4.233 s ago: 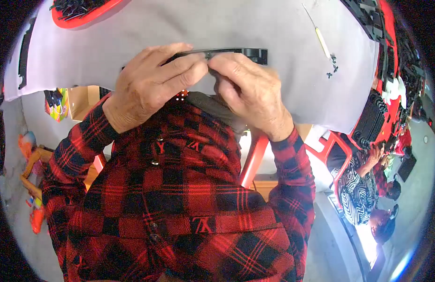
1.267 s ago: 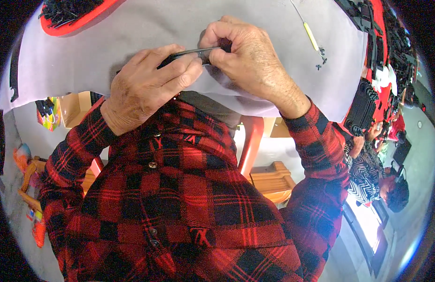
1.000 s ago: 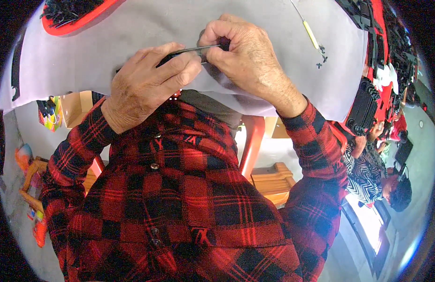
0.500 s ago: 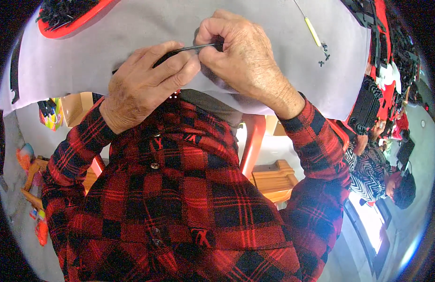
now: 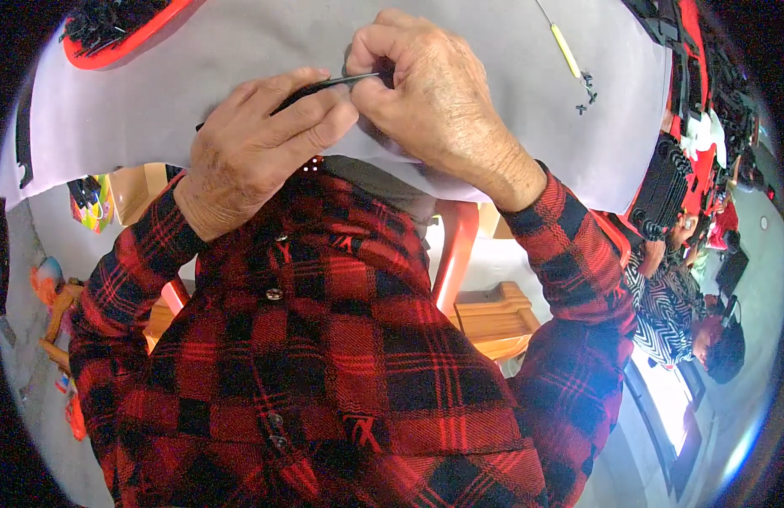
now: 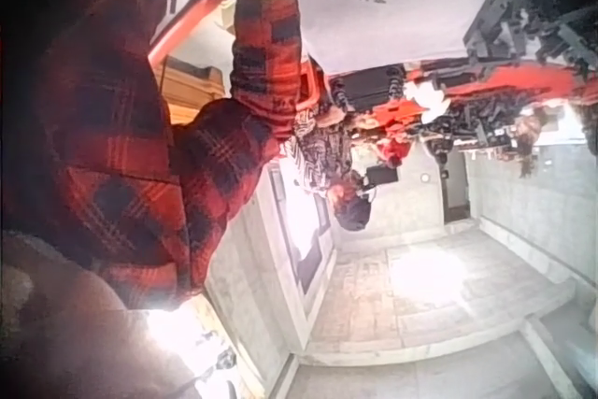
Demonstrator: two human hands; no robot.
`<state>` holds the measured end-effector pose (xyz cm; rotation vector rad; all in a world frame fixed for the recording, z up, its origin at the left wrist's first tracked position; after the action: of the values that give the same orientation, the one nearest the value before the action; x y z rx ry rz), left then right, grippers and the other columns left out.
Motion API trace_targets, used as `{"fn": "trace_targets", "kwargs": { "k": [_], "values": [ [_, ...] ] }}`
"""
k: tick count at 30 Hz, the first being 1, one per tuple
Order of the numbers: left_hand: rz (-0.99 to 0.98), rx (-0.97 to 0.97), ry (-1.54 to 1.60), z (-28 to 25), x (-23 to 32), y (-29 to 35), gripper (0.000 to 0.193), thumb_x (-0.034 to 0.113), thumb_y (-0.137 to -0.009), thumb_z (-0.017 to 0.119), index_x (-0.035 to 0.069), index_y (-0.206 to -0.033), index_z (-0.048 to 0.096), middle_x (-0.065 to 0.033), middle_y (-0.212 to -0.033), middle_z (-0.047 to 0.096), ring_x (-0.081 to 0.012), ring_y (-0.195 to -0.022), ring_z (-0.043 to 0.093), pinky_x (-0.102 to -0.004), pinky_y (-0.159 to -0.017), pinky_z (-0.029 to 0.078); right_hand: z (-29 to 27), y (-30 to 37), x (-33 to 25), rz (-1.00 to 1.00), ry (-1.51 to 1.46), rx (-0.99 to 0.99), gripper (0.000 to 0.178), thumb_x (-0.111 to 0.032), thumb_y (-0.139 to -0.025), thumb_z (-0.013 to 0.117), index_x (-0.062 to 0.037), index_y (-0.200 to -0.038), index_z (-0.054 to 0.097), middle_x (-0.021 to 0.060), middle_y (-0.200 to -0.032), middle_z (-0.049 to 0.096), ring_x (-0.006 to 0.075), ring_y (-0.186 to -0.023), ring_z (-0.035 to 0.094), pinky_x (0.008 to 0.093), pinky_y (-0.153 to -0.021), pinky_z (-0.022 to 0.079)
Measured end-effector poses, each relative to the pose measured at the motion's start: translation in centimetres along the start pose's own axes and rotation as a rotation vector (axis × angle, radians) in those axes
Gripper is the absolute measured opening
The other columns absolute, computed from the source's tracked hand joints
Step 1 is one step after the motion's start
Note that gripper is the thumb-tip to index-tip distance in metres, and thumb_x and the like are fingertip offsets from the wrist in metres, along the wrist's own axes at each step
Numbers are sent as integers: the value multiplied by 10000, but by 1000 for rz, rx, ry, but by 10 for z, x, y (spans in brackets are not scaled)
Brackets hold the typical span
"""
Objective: The person assembles level components by inserting green vial tubes and small parts into black plastic housings by hand.
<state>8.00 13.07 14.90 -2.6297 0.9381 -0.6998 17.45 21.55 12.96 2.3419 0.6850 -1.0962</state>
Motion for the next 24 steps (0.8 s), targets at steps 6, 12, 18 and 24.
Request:
{"fn": "trace_targets", "kwargs": {
  "k": [6, 12, 18, 24],
  "values": [
    [16, -4, -37, 0, 1, 0, 398, 156, -800, 611, 101, -1194, 632, -24, -1170, 631, -250, -1161, 591, -380, -865, 514, -1, 0, -4, -51, -17, 9, 87, 54, -780, 549, -4, -839, 572, 9, -835, 513, 91, -748, 506, 241, -663, 430],
    [17, 39, -38, 1, 2, 2, 388, 162, -805, 607, 102, -1188, 627, -24, -1161, 623, -240, -1152, 598, -366, -873, 514, 0, 0, 1, -33, -58, -16, 88, 49, -785, 564, -3, -852, 588, 19, -843, 528, 94, -760, 529, 245, -675, 444],
    [-2, 99, 0, -4, -2, 5, 364, 122, -795, 625, 114, -1159, 626, -44, -1079, 605, -239, -1112, 618, -364, -864, 523, -2, 0, -1, -92, 31, -27, 75, 41, -818, 579, -5, -868, 611, 8, -874, 559, 99, -777, 545, 258, -704, 460],
    [-112, 116, 93, -8, -7, 4, 355, 57, -788, 630, 125, -1137, 621, -65, -1016, 577, -285, -958, 638, -383, -790, 540, -4, 3, 8, -66, 28, -30, 134, 41, -831, 592, -8, -944, 645, 19, -915, 585, 100, -827, 559, 253, -745, 467]
  ]
}}
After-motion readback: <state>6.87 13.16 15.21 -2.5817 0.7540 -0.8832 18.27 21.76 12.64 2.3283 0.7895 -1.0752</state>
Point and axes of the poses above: each hand's wrist, its own y-axis away from the middle knuckle, its own z-axis out of the palm, x = y × z, the point moved 9 cm from there along -y, towards the middle knuckle
